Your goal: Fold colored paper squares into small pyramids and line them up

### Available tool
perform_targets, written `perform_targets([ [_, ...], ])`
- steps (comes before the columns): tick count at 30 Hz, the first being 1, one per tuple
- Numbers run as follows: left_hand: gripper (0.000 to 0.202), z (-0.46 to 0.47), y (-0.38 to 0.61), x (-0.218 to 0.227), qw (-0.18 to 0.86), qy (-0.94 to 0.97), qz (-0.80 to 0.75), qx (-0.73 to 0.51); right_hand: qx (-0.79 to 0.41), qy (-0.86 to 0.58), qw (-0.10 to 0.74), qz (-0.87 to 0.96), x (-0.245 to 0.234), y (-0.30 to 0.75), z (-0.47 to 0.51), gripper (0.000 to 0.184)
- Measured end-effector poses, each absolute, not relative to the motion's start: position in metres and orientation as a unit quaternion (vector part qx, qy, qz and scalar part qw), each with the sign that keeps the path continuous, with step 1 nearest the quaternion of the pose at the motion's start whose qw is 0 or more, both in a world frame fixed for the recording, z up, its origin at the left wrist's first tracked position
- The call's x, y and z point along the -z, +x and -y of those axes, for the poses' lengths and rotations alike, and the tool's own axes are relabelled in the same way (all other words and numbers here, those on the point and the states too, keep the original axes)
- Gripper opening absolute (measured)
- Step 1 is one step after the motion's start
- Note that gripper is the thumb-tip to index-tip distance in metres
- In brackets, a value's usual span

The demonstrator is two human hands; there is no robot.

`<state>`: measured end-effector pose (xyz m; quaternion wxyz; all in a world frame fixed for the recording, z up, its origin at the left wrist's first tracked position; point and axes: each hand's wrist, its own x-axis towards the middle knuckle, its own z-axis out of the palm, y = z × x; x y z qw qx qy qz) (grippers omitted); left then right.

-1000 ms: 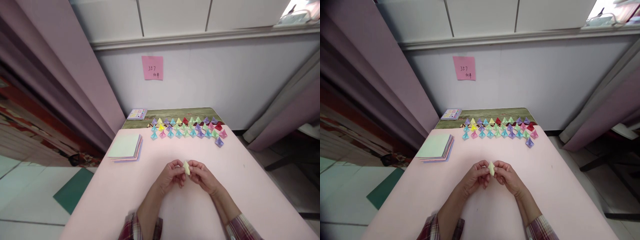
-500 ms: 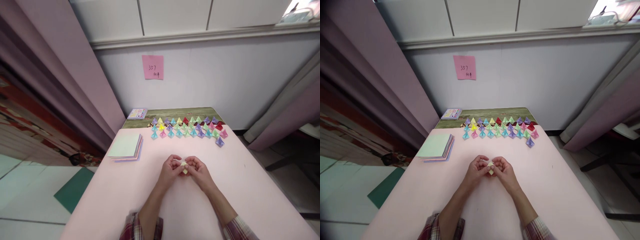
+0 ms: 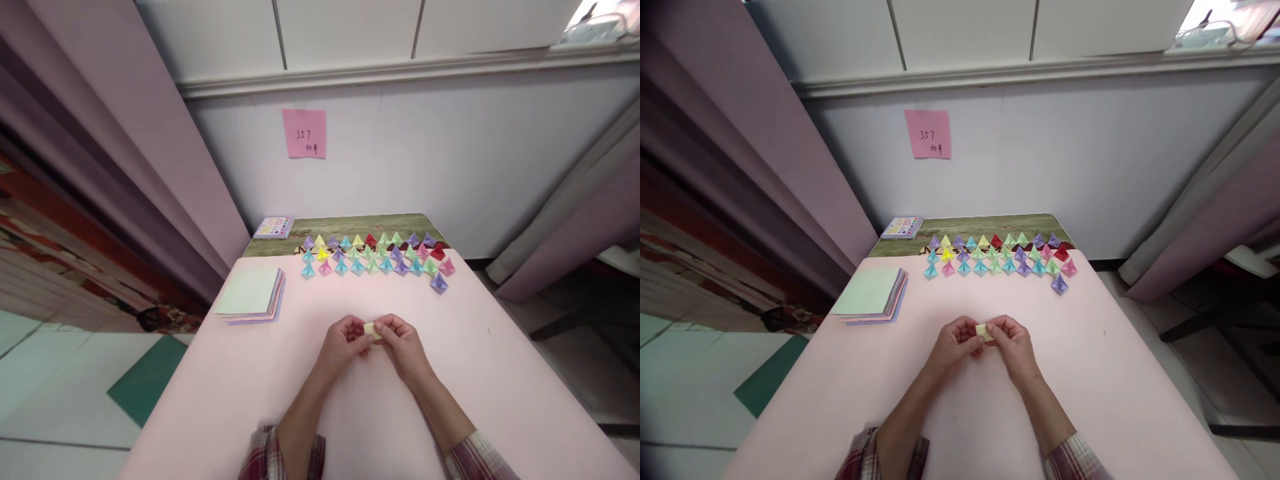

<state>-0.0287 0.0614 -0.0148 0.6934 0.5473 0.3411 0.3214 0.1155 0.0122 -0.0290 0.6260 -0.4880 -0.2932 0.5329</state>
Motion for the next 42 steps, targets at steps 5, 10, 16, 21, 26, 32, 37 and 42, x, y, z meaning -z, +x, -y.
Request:
perform_targets([
  [5, 0.025, -0.061, -0.028, 0.02, 0.686, 0.534, -0.371, -0.327, -0.508, -0.501, 0.639, 0.288, 0.03, 0.114, -0.013, 0.027],
  [10, 0.024, -0.063, -0.028, 0.015, 0.676, 0.48, -0.398, -0.394, -0.53, -0.508, 0.592, 0.332, 0.031, 0.112, -0.012, 0.029],
  [16, 0.027, -0.067, -0.03, 0.014, 0.696, 0.439, -0.408, -0.395, -0.565, -0.484, 0.527, 0.412, 0.023, 0.112, -0.008, 0.029],
  [21, 0.034, -0.067, -0.03, 0.016, 0.692, 0.434, -0.411, -0.404, -0.548, -0.466, 0.559, 0.414, 0.023, 0.114, -0.007, 0.031],
  [26, 0.028, -0.063, -0.028, 0.014, 0.669, 0.46, -0.417, -0.409, -0.545, -0.457, 0.558, 0.426, 0.029, 0.113, -0.008, 0.02],
  [32, 0.024, -0.064, -0.026, 0.014, 0.664, 0.463, -0.438, -0.39, -0.538, -0.469, 0.553, 0.431, 0.033, 0.113, -0.009, 0.023],
  [37, 0.025, -0.065, -0.026, 0.013, 0.673, 0.464, -0.423, -0.392, -0.527, -0.481, 0.557, 0.426, 0.035, 0.112, -0.009, 0.025],
  [42, 0.024, -0.066, -0.03, 0.007, 0.685, 0.48, -0.372, -0.402, -0.506, -0.479, 0.587, 0.413, 0.04, 0.113, -0.011, 0.021],
])
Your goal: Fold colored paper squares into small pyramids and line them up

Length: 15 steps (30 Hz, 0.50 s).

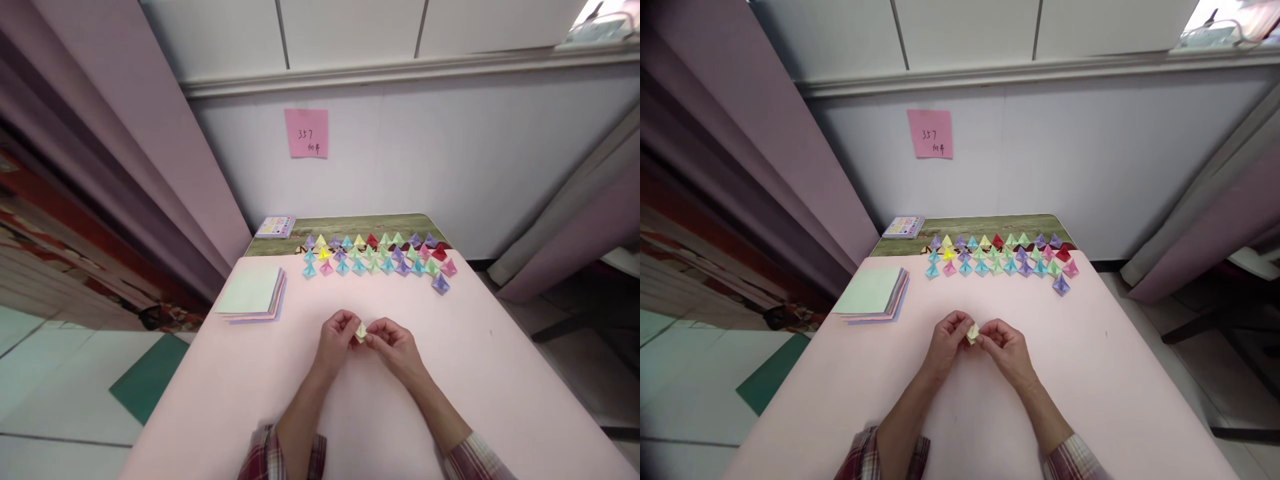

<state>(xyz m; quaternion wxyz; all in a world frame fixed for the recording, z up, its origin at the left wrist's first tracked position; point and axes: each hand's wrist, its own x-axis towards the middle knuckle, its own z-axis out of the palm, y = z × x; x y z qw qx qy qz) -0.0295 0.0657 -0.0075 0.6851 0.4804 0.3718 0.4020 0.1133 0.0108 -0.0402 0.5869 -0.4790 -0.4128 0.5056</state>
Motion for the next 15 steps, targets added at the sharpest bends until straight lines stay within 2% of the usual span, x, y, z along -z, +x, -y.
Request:
perform_targets([
  [8, 0.031, -0.063, -0.033, 0.002, 0.727, 0.501, -0.273, -0.382, -0.459, -0.486, 0.615, 0.418, 0.033, 0.115, -0.01, 0.02],
  [15, 0.02, -0.062, -0.031, 0.006, 0.687, 0.522, -0.291, -0.412, -0.417, -0.504, 0.622, 0.43, 0.029, 0.115, -0.009, 0.017],
])
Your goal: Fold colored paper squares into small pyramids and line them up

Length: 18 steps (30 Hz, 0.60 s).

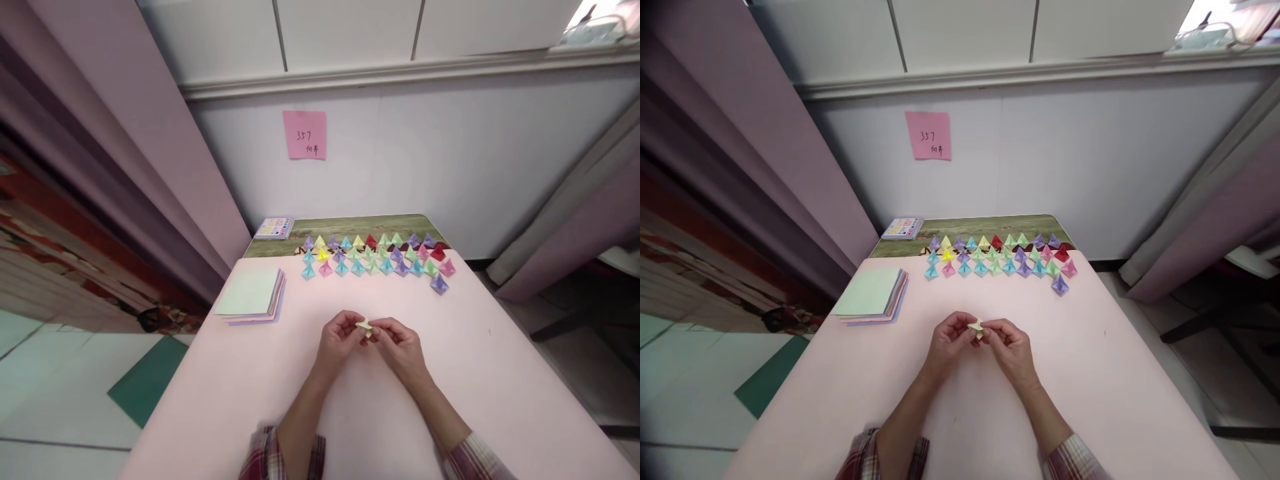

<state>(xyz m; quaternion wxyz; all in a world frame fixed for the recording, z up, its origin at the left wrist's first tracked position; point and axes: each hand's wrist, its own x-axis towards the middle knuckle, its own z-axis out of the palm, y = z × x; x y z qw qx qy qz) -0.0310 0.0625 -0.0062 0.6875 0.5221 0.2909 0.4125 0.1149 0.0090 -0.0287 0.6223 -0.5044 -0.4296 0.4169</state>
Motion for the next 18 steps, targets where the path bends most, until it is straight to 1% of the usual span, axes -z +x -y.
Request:
perform_targets([
  [3, 0.016, -0.0614, -0.0315, 0.0054, 0.661, 0.542, -0.299, -0.424, -0.403, -0.519, 0.62, 0.43, 0.0291, 0.1146, -0.0096, 0.018],
  [9, 0.014, -0.0597, -0.032, 0.006, 0.641, 0.552, -0.325, -0.423, -0.428, -0.504, 0.641, 0.39, 0.0267, 0.1106, -0.0106, 0.019],
  [14, 0.016, -0.0576, -0.0295, 0.0065, 0.625, 0.553, -0.345, -0.429, -0.419, -0.53, 0.617, 0.404, 0.0257, 0.1103, -0.0106, 0.021],
  [18, 0.017, -0.0563, -0.0284, 0.005, 0.623, 0.558, -0.344, -0.428, -0.42, -0.519, 0.616, 0.418, 0.0232, 0.1099, -0.0102, 0.022],
])
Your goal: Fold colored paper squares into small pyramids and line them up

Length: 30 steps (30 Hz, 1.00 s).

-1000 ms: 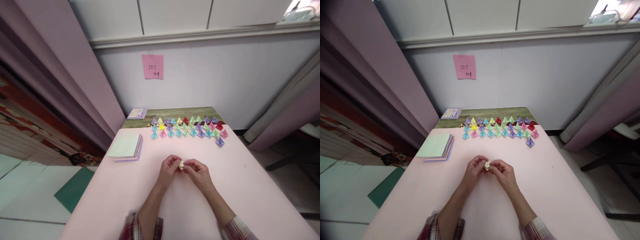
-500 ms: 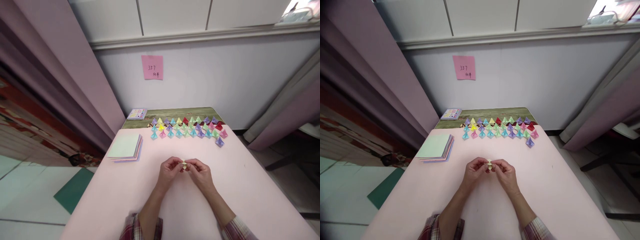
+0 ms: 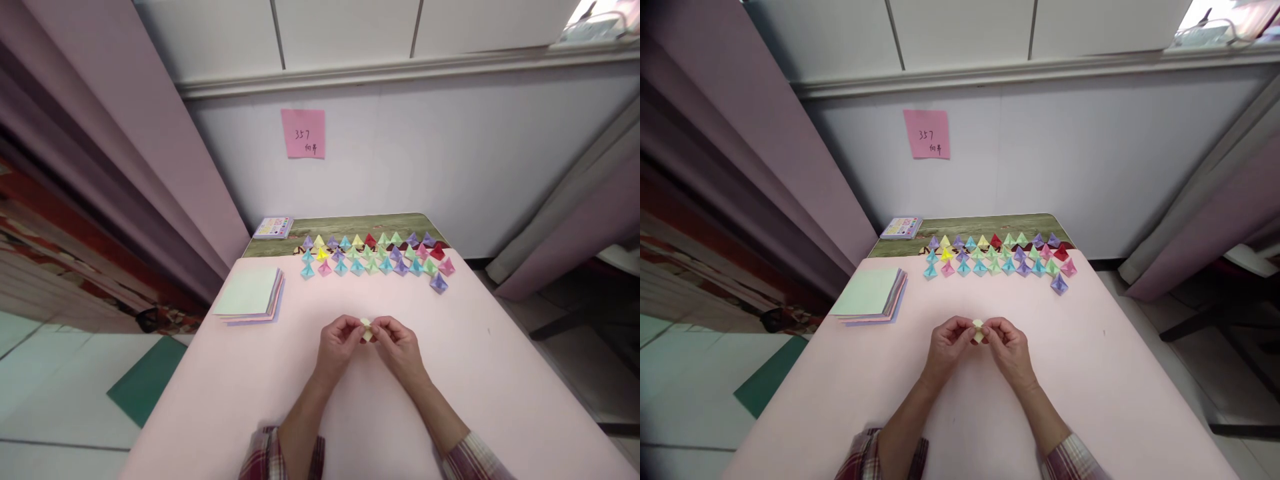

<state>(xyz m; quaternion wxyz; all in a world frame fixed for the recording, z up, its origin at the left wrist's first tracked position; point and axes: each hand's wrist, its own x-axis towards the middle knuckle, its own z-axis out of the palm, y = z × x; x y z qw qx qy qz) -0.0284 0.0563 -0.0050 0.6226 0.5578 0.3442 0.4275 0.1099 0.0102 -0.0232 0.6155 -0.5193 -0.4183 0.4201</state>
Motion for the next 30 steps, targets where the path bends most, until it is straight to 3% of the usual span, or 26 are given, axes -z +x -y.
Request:
perform_targets([
  [11, 0.023, -0.055, -0.026, 0.007, 0.645, 0.541, -0.317, -0.437, -0.322, -0.544, 0.604, 0.486, 0.03, 0.118, -0.011, 0.016],
  [24, 0.02, -0.055, -0.027, 0.006, 0.589, 0.584, -0.36, -0.427, -0.352, -0.536, 0.594, 0.486, 0.028, 0.113, -0.011, 0.022],
  [30, 0.032, -0.055, -0.024, 0.007, 0.644, 0.515, -0.366, -0.43, -0.343, -0.551, 0.594, 0.475, 0.031, 0.108, -0.009, 0.02],
])
